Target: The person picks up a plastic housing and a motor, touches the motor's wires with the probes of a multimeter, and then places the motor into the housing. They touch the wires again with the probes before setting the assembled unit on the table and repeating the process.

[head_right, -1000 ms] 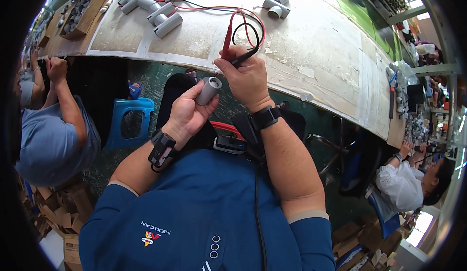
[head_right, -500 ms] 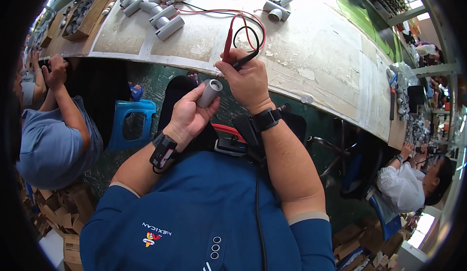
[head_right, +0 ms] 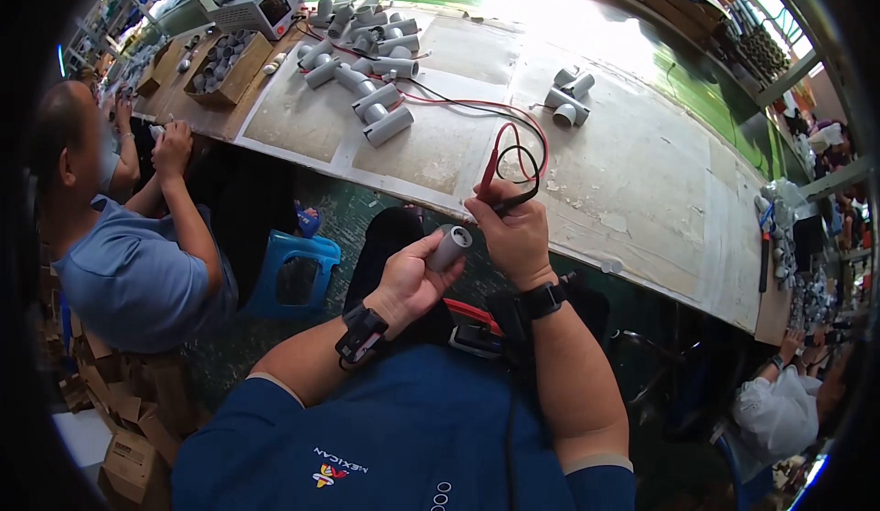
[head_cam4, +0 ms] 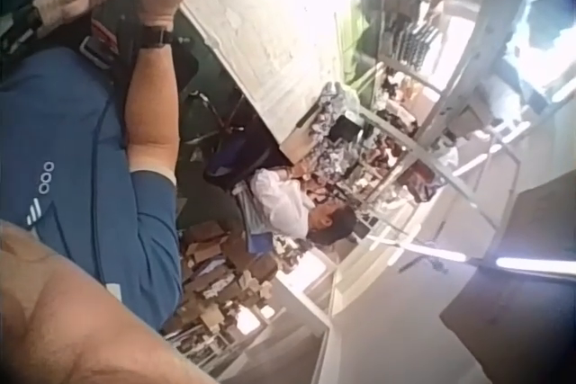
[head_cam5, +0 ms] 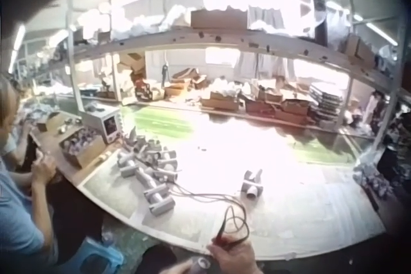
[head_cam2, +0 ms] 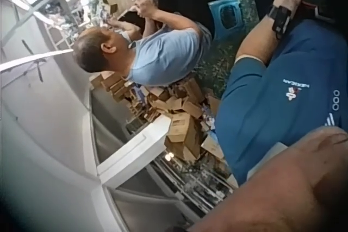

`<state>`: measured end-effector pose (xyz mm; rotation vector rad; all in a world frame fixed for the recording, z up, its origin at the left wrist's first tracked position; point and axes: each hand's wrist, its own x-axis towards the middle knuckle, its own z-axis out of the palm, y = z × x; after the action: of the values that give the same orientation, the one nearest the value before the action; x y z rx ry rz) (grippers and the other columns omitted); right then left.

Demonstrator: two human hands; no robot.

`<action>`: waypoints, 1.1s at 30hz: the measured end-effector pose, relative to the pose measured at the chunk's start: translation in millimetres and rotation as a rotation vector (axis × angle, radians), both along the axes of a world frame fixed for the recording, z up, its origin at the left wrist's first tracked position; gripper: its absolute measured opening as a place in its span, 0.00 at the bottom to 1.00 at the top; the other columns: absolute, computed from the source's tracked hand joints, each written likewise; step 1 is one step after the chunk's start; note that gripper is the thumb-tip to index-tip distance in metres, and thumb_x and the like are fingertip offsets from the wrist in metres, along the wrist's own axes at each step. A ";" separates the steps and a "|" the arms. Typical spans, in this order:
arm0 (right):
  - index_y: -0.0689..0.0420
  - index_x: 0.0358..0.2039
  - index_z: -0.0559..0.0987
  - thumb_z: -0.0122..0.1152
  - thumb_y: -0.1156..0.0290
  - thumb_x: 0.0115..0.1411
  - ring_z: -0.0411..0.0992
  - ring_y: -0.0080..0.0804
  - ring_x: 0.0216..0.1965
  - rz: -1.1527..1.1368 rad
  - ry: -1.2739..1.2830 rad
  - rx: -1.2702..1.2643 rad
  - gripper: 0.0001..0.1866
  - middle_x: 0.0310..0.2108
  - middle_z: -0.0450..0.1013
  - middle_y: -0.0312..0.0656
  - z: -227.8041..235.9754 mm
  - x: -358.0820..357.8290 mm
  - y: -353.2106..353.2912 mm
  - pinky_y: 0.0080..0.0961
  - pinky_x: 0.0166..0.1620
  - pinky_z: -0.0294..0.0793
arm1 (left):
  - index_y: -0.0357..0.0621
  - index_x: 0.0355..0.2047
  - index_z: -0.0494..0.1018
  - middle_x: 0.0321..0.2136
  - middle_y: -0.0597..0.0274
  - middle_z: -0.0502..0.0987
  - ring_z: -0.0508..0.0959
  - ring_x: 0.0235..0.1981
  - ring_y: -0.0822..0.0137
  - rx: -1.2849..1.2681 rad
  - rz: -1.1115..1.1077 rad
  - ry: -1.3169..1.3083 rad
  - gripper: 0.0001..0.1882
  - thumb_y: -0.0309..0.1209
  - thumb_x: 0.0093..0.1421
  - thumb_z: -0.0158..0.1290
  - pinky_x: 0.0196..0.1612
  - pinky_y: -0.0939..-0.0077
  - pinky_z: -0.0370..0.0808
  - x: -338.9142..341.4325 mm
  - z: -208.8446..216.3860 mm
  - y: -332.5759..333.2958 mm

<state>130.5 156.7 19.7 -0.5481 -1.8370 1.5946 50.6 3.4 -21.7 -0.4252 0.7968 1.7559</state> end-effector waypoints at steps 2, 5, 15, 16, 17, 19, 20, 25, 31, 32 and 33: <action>0.62 0.39 0.81 0.70 0.77 0.60 0.75 0.18 0.26 -0.003 -0.016 -0.002 0.08 0.30 0.78 0.36 1.8 0.1 1.0 0.16 0.30 0.74 | 0.43 0.46 0.76 0.40 0.58 0.80 0.80 0.39 0.62 -0.021 -0.001 -0.006 0.11 0.36 0.70 0.55 0.43 0.66 0.80 -0.9 4.1 3.0; 0.62 0.39 0.81 0.70 0.77 0.60 0.74 0.18 0.26 0.000 -0.018 0.008 0.08 0.30 0.78 0.35 -0.1 -0.6 1.4 0.16 0.29 0.74 | 0.43 0.46 0.76 0.40 0.58 0.79 0.79 0.39 0.62 -0.032 -0.006 -0.008 0.11 0.36 0.70 0.55 0.43 0.66 0.80 -2.1 3.9 2.7; 0.63 0.43 0.79 0.66 0.76 0.63 0.74 0.24 0.24 0.084 0.118 -0.434 0.09 0.31 0.79 0.41 11.5 19.6 38.6 0.19 0.29 0.76 | 0.45 0.49 0.69 0.41 0.55 0.79 0.80 0.34 0.62 -0.010 -0.075 0.257 0.13 0.36 0.70 0.54 0.34 0.68 0.80 -8.7 46.1 -27.7; 0.63 0.44 0.79 0.66 0.76 0.63 0.74 0.25 0.24 0.066 0.145 -0.456 0.09 0.31 0.79 0.42 13.3 27.9 48.8 0.20 0.28 0.76 | 0.46 0.49 0.68 0.40 0.54 0.78 0.80 0.31 0.62 0.017 0.018 0.388 0.13 0.36 0.70 0.54 0.31 0.71 0.79 -22.2 57.1 -32.5; 0.63 0.44 0.79 0.65 0.76 0.64 0.74 0.26 0.24 0.046 0.170 -0.477 0.10 0.31 0.79 0.43 16.0 36.7 58.4 0.20 0.28 0.76 | 0.46 0.49 0.66 0.40 0.54 0.78 0.80 0.29 0.63 0.047 0.112 0.515 0.13 0.36 0.70 0.54 0.27 0.73 0.78 -43.8 68.5 -35.6; 0.63 0.45 0.78 0.64 0.76 0.64 0.74 0.27 0.24 0.004 0.191 -0.485 0.10 0.31 0.79 0.44 18.9 52.5 75.0 0.21 0.28 0.76 | 0.45 0.46 0.69 0.33 0.59 0.78 0.78 0.25 0.68 -0.040 0.278 0.830 0.12 0.38 0.70 0.55 0.23 0.78 0.72 -116.0 67.4 -36.0; 0.64 0.44 0.78 0.65 0.76 0.64 0.74 0.26 0.24 -0.030 0.139 -0.417 0.10 0.31 0.79 0.43 17.7 58.0 82.5 0.21 0.28 0.76 | 0.46 0.45 0.70 0.29 0.63 0.77 0.74 0.22 0.73 -0.143 0.298 0.988 0.12 0.37 0.68 0.58 0.22 0.82 0.70 -159.1 62.9 -35.6; 0.64 0.43 0.79 0.67 0.74 0.63 0.74 0.23 0.26 -0.242 -0.035 -0.123 0.10 0.30 0.78 0.40 22.7 77.8 109.4 0.20 0.29 0.75 | 0.46 0.46 0.71 0.27 0.66 0.75 0.71 0.20 0.75 -0.533 0.080 1.171 0.14 0.37 0.66 0.60 0.22 0.82 0.68 -305.9 50.2 -39.1; 0.64 0.41 0.81 0.69 0.72 0.63 0.73 0.19 0.27 -0.418 -0.147 0.050 0.10 0.29 0.78 0.36 1.6 97.3 122.9 0.18 0.30 0.73 | 0.37 0.50 0.72 0.35 0.52 0.78 0.79 0.36 0.53 -1.029 0.224 2.588 0.20 0.35 0.62 0.61 0.44 0.63 0.77 -271.6 81.6 35.1; 0.63 0.41 0.81 0.69 0.72 0.63 0.73 0.19 0.28 -0.427 -0.157 0.102 0.10 0.29 0.78 0.36 1.5 98.6 123.0 0.18 0.31 0.73 | 0.36 0.50 0.73 0.38 0.49 0.78 0.79 0.42 0.47 -0.777 0.098 2.524 0.20 0.34 0.61 0.61 0.51 0.58 0.77 -228.0 99.5 67.8; 0.63 0.41 0.82 0.69 0.72 0.63 0.73 0.19 0.28 -0.419 -0.158 0.154 0.10 0.29 0.78 0.35 4.6 95.4 121.2 0.18 0.32 0.73 | 0.36 0.49 0.74 0.40 0.48 0.79 0.78 0.45 0.47 -0.617 -0.143 2.332 0.19 0.34 0.62 0.60 0.53 0.58 0.76 -193.2 120.5 90.7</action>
<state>225.8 277.9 24.3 -0.9388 -1.7911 1.1492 -142.6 94.1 98.8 1.6676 2.7191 1.0639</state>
